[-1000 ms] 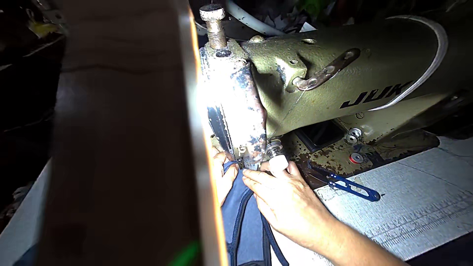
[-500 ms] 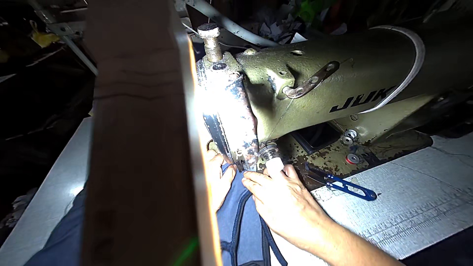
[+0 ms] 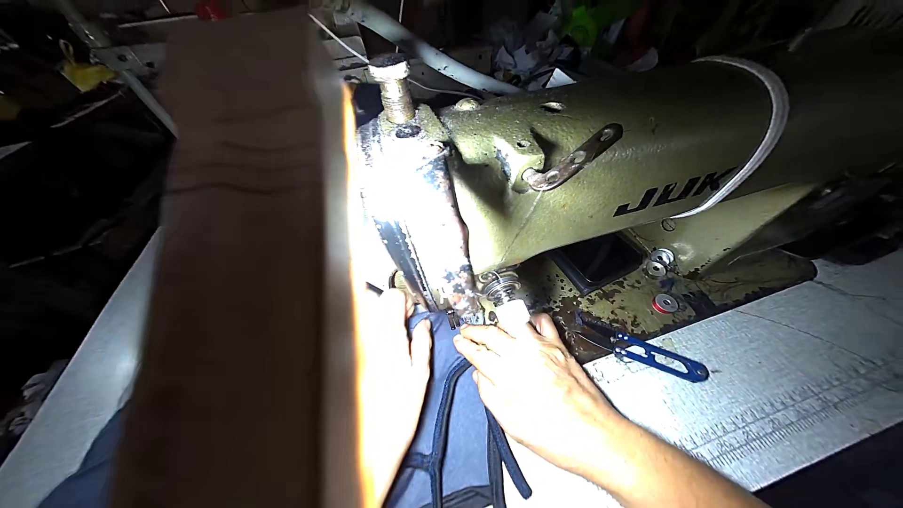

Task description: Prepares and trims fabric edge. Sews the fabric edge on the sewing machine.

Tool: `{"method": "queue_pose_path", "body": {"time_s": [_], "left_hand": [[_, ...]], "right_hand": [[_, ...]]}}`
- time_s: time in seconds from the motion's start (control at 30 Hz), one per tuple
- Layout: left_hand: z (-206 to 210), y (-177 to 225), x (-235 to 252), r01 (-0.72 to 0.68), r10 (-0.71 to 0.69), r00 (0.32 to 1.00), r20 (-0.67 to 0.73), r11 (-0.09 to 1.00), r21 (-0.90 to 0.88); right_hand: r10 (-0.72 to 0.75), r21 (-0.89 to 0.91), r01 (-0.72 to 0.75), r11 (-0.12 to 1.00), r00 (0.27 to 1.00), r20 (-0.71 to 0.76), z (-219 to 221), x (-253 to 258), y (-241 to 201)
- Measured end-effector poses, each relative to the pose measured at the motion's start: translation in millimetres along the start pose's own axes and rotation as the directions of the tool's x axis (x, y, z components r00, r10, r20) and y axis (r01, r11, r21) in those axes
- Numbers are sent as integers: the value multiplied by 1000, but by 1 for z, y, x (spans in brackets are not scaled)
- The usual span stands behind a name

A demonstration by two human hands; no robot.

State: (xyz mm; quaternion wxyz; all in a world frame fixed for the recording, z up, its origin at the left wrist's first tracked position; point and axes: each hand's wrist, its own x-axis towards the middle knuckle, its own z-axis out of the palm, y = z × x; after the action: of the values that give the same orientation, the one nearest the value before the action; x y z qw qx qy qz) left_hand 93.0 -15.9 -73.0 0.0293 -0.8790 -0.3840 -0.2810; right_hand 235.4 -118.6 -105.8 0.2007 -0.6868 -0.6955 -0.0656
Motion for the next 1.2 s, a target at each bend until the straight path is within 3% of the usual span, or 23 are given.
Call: {"method": "queue_pose_path", "body": {"time_s": [0.07, 0.1, 0.13, 0.2, 0.3, 0.37, 0.43, 0.5, 0.6, 0.73, 0.83, 0.9, 0.97, 1.0, 1.1, 1.2], "left_hand": [[-24, 12, -18, 127, -157, 959, 235, 983, 136], [-31, 14, -24, 180, -245, 901, 358, 962, 205], [-29, 9, -27, 190, -284, 871, 400, 947, 259], [-11, -25, -21, 80, -156, 935, 318, 968, 239], [6, -86, 12, -154, 131, 926, 353, 987, 38], [3, -96, 27, -237, 209, 884, 418, 971, 16], [-11, -77, 30, -251, 203, 867, 455, 967, 48], [-15, -48, 19, -262, 257, 900, 353, 965, -35], [4, -16, -8, -182, 230, 949, 216, 958, -220], [29, -16, -26, -145, 194, 967, 162, 950, -276], [29, -21, -26, -108, 170, 972, 163, 937, -331], [29, -25, -25, -106, 165, 975, 146, 932, -346], [29, -28, -23, -135, 190, 972, 138, 932, -336], [29, -30, -22, -162, 217, 966, 140, 930, -330], [29, -39, -17, -280, 336, 932, 139, 907, -315], [27, -44, -13, -362, 412, 904, 115, 880, -309]], "right_hand": [[-3, 36, 3, 999, 1000, 0, 0, -2, 1], [2, 53, -3, 999, 1000, 21, -1, -2, 0], [7, 69, -10, 998, 999, 38, -2, -2, -1], [-2, 101, -4, 995, 998, 60, -4, -2, -4], [-42, 100, 36, 994, 997, 58, -4, -3, -9], [-34, 133, 19, 991, 993, 109, -8, -2, -8], [-17, 193, -6, 981, 993, 119, -10, -2, -6], [31, 270, -41, 962, 999, 42, -6, -4, -5], [228, 276, -193, 942, 969, -100, 1, -6, -4], [435, 193, -403, 894, 886, -162, -3, -3, 2], [285, 268, -205, 941, 908, -308, 2, -4, 7], [83, 317, -13, 948, 974, -209, 0, -5, 7], [5, 285, 16, 958, 997, -73, -2, -4, 6], [41, 244, -28, 969, 998, -48, -3, -3, 5], [253, 152, -229, 962, 953, -166, 3, -1, 5], [316, 200, -265, 943, 901, -295, 5, -2, 12]]}}
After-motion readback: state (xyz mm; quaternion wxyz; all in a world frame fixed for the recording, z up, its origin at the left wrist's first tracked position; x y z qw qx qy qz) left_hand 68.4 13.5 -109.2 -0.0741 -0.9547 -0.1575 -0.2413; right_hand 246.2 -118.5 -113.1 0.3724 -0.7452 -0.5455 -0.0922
